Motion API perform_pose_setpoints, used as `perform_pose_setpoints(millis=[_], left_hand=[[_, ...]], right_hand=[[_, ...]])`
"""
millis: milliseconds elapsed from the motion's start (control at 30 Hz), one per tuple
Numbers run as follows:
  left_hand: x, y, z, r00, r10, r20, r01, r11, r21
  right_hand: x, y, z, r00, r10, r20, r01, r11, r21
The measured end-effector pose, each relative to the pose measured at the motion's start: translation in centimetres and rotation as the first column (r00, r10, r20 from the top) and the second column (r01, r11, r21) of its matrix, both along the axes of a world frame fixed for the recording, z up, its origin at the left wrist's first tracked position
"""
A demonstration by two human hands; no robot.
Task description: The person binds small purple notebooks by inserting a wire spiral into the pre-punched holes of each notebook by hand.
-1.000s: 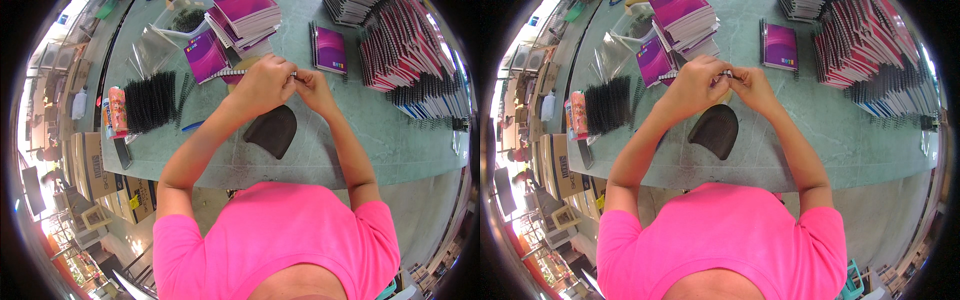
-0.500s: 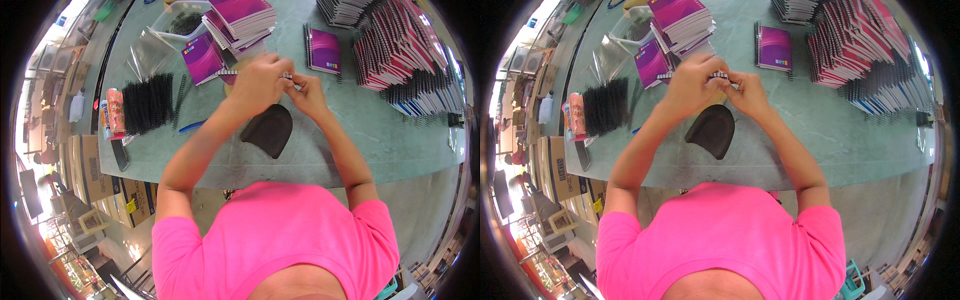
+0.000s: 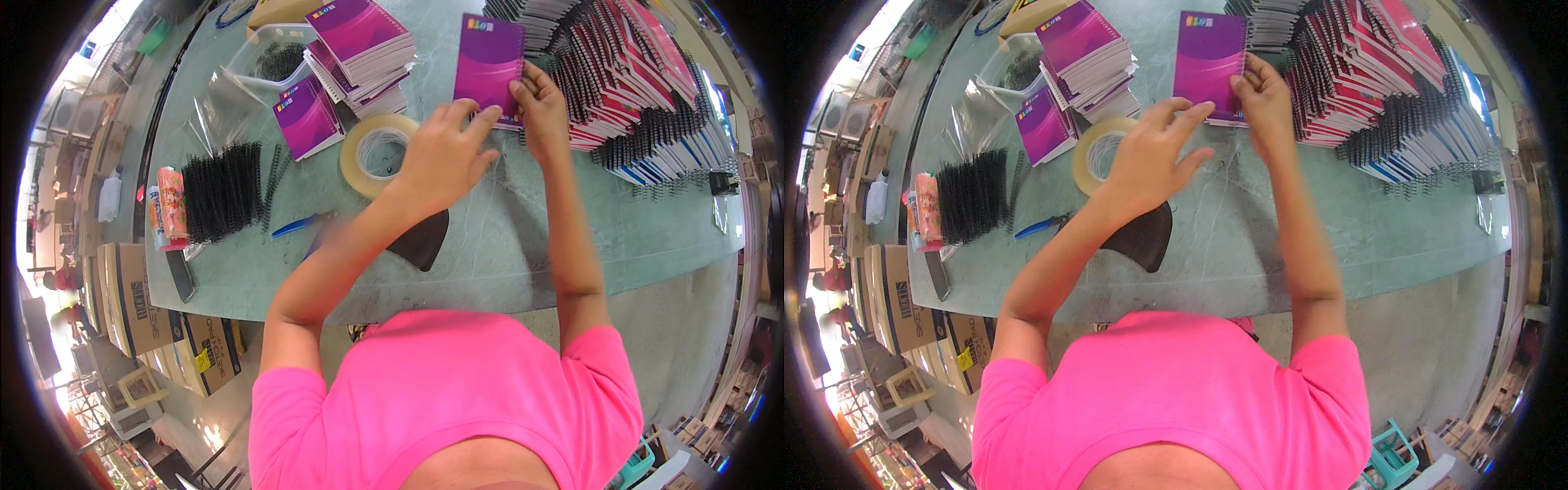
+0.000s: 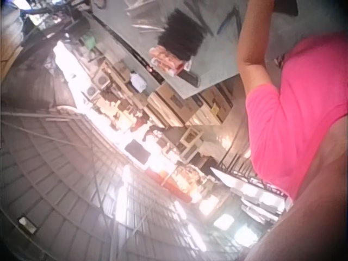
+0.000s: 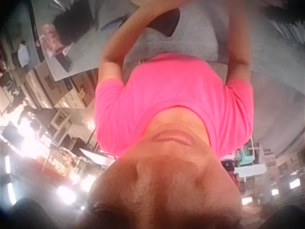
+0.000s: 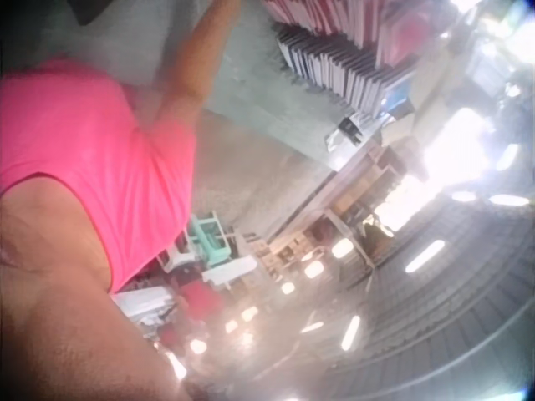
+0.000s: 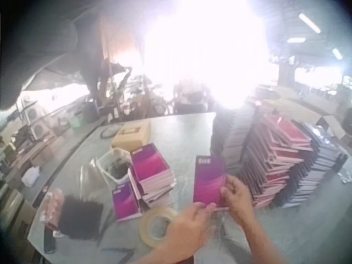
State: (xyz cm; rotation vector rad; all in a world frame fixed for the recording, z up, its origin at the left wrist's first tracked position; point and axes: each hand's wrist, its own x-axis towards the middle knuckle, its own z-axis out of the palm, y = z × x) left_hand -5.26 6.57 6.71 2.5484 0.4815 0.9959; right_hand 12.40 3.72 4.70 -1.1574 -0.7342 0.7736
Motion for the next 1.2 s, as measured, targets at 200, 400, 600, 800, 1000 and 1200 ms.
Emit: perform_pose_setpoints(millis=[200,400,600,800,1000,1200], left_hand=[[-5.2,2.3,-1.7,0.990,0.106,-0.096,-0.113,0.991,-0.071],[-7.4,1.9,-3.5,0.980,0.191,-0.060,-0.199,0.899,-0.391],[-10.6,5.7,-3.4,0.949,0.313,-0.029,-0.314,0.949,-0.040],[-16.0,10.6,-5.6,0.816,0.527,-0.238,-0.430,0.829,0.358],[-16.0,7.5,-3.1,0.814,0.534,-0.228,-0.501,0.845,0.188],[-15.3,0.6,2.3,0.975,0.199,0.096,-0.093,0.763,-0.639]], right_hand=[[6.0,1.2,-9.0,0.574,-0.088,0.814,0.448,0.866,-0.223],[6.6,1.7,-10.6,0.780,-0.131,0.613,0.334,0.914,-0.229],[5.6,1.2,-8.8,0.545,-0.101,0.832,0.524,0.816,-0.244],[1.9,0.3,-5.0,0.643,-0.214,0.736,0.336,0.942,-0.019],[-3.2,0.2,-2.2,0.591,-0.099,0.801,0.077,0.995,0.067],[-11.3,-0.6,4.5,0.376,0.010,0.926,-0.351,0.927,0.133]])
